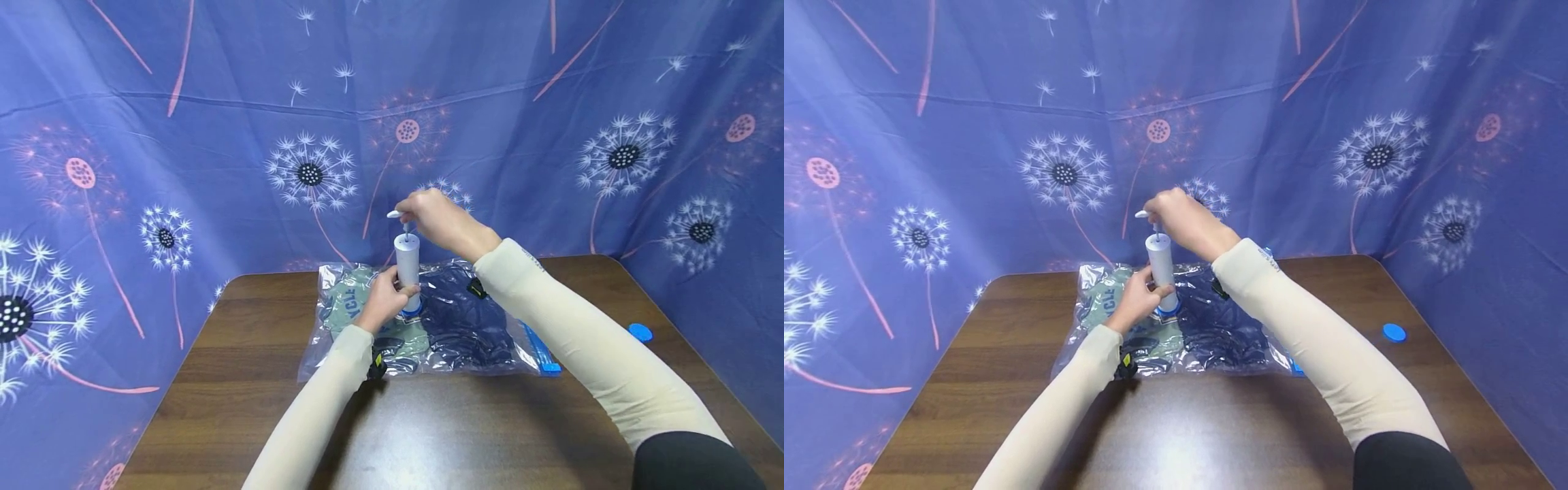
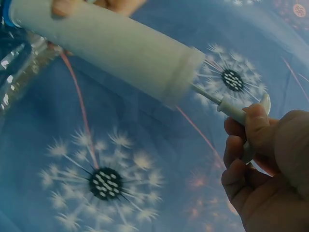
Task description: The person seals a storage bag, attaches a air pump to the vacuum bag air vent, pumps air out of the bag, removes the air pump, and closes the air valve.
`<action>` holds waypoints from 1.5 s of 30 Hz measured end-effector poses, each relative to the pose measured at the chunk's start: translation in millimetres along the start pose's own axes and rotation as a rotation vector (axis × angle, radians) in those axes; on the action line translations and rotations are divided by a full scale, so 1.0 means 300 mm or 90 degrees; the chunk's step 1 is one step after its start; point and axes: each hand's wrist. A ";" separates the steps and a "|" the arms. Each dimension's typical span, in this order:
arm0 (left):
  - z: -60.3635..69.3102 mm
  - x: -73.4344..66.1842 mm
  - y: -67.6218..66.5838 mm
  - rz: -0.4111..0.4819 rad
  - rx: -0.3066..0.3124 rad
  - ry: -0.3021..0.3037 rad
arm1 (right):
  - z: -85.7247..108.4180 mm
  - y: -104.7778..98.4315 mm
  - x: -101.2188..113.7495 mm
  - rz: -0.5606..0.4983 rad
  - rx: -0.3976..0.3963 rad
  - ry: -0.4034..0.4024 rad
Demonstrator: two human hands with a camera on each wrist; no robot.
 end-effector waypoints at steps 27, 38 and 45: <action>-0.009 -0.019 -0.006 0.003 0.013 0.005 | 0.033 0.113 -0.021 0.067 0.048 0.008; 0.001 -0.011 -0.004 0.000 0.005 -0.006 | 0.030 0.128 -0.019 0.054 0.044 0.001; 0.004 -0.005 0.000 0.011 0.004 -0.010 | 0.024 0.136 -0.012 0.034 0.041 0.014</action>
Point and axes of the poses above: each hand's wrist, its own z-axis away from the middle knuckle, its own y-axis out of the palm, x = y × z, and after that the axes turned 4 degrees about x, right-handed
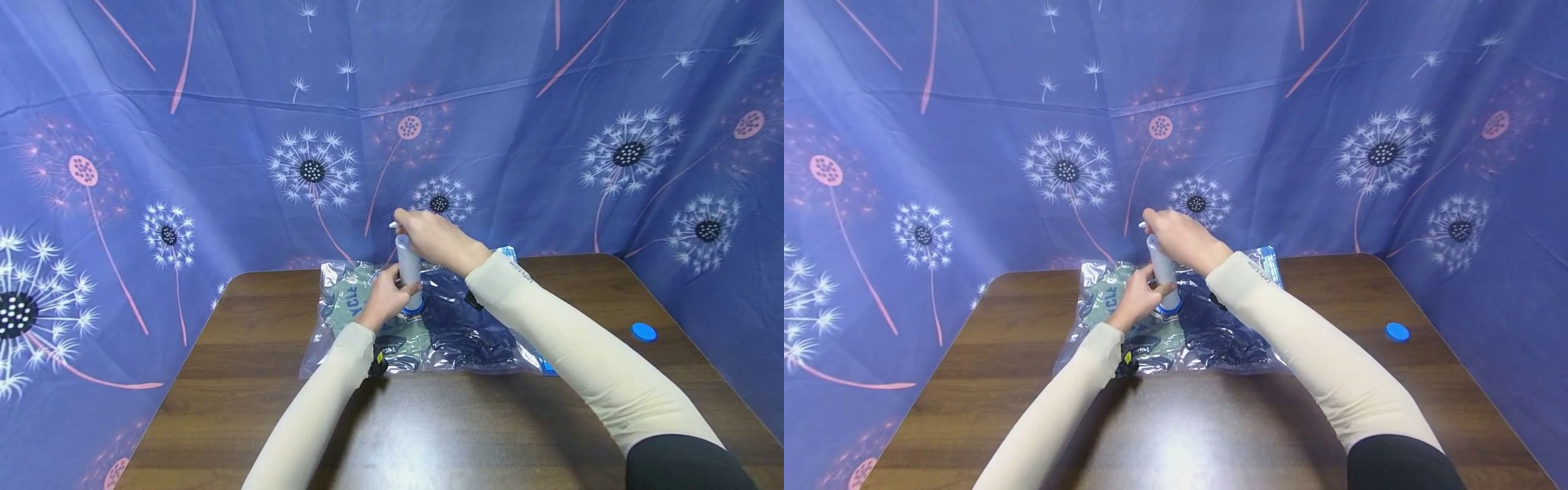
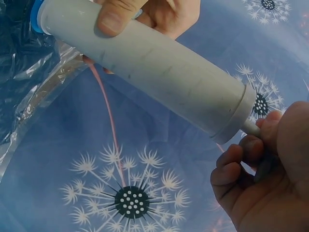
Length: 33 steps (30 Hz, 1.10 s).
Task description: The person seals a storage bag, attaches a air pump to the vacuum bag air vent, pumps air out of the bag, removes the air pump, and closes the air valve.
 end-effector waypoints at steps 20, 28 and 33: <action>-0.004 0.000 -0.003 -0.015 -0.001 0.014 | -0.020 -0.004 -0.022 -0.071 0.007 -0.015; -0.016 -0.001 -0.009 -0.021 -0.003 0.020 | -0.032 -0.012 -0.041 -0.103 0.013 -0.043; -0.009 0.004 -0.006 -0.033 0.005 0.014 | -0.026 -0.004 -0.045 -0.106 0.004 -0.050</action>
Point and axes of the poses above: each hand's wrist, its own z-axis away from the middle knuckle, its own y-axis out of the palm, x = y × z, and after that the axes turned 4 degrees about x, right-handed
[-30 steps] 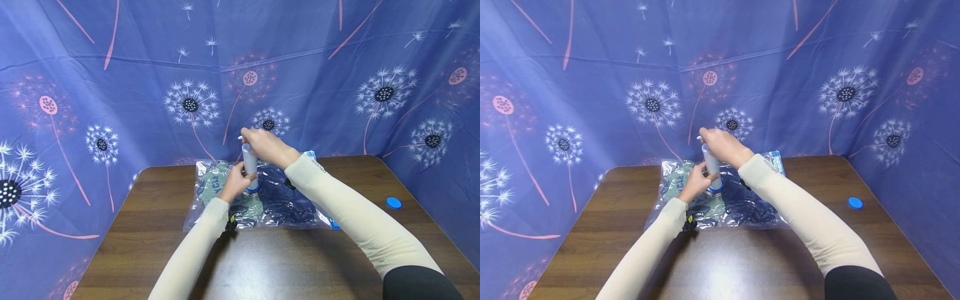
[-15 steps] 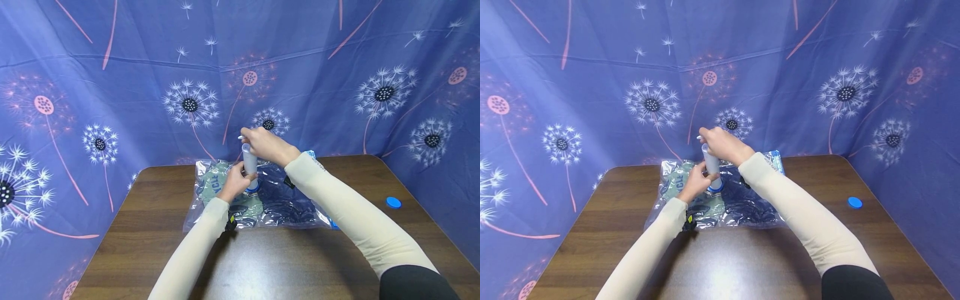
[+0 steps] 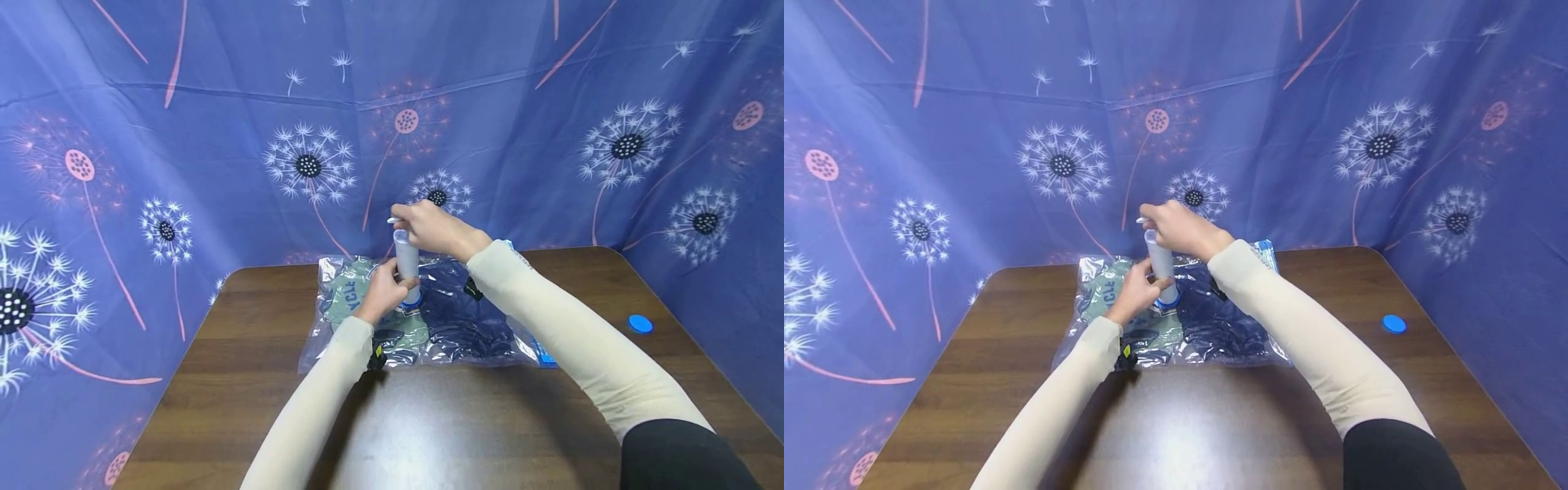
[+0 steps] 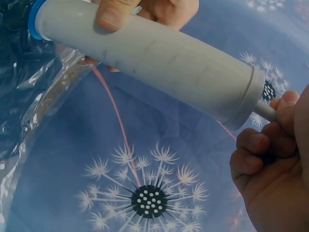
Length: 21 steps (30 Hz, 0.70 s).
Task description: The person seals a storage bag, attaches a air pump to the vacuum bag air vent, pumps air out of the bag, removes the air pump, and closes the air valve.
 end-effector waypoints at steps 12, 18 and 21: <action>0.004 -0.011 0.001 -0.013 0.013 0.000 | -0.010 -0.030 0.009 -0.018 0.006 0.004; 0.004 -0.013 -0.001 -0.024 0.012 -0.012 | -0.034 -0.118 0.041 0.022 -0.022 -0.026; 0.004 -0.012 0.002 -0.021 0.023 -0.020 | -0.044 -0.171 0.062 0.041 -0.034 -0.031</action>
Point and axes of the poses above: each hand's wrist, its own z-axis away from the middle knuckle, its own y-axis out of the palm, x = y × z, and after that the axes turned 4 degrees about x, right-handed
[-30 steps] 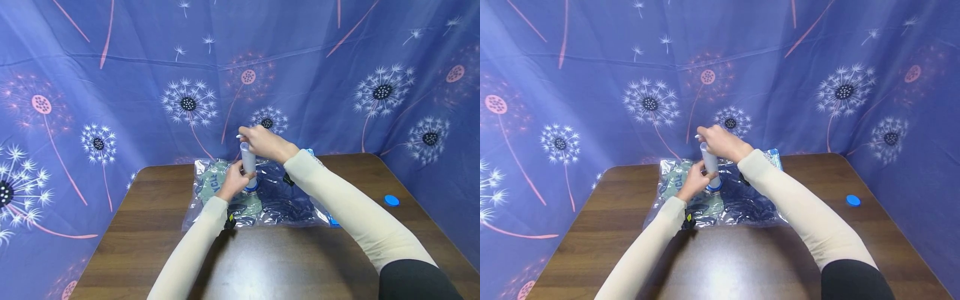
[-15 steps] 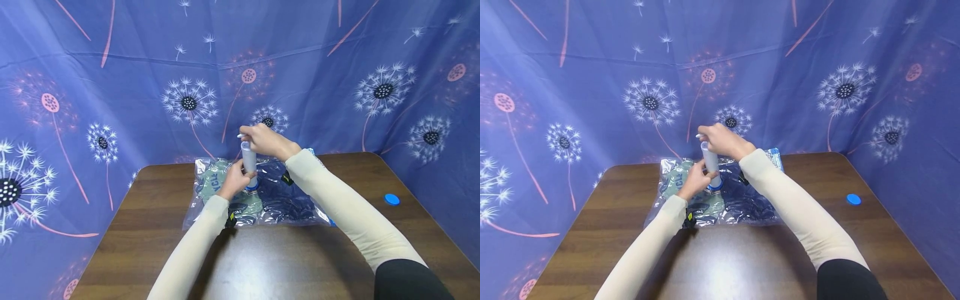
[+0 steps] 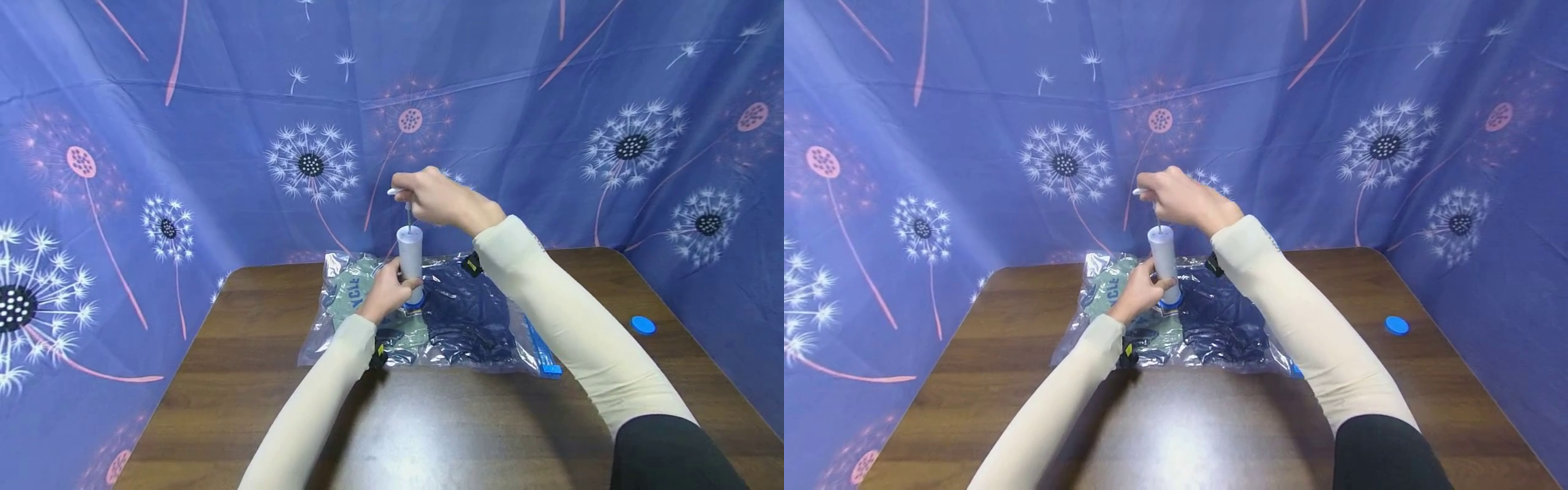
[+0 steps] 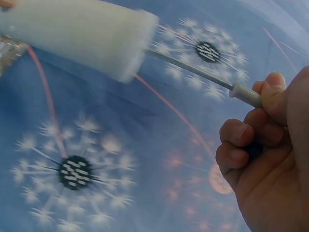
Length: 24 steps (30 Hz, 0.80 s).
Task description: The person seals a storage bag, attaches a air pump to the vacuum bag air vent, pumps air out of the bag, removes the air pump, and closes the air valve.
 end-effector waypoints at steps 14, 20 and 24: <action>-0.006 0.003 0.005 0.002 0.012 -0.001 | -0.053 -0.171 0.052 0.055 -0.107 -0.013; -0.012 0.001 0.001 0.003 0.021 0.000 | -0.046 -0.169 0.040 0.048 -0.129 -0.001; -0.010 0.006 0.004 -0.011 0.012 0.007 | -0.024 -0.093 0.013 0.034 -0.099 -0.005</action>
Point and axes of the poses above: each hand's wrist, its own z-axis away from the middle knuckle, its own y-axis out of the palm, x = y × z, and after that the axes turned 4 degrees about x, right-handed
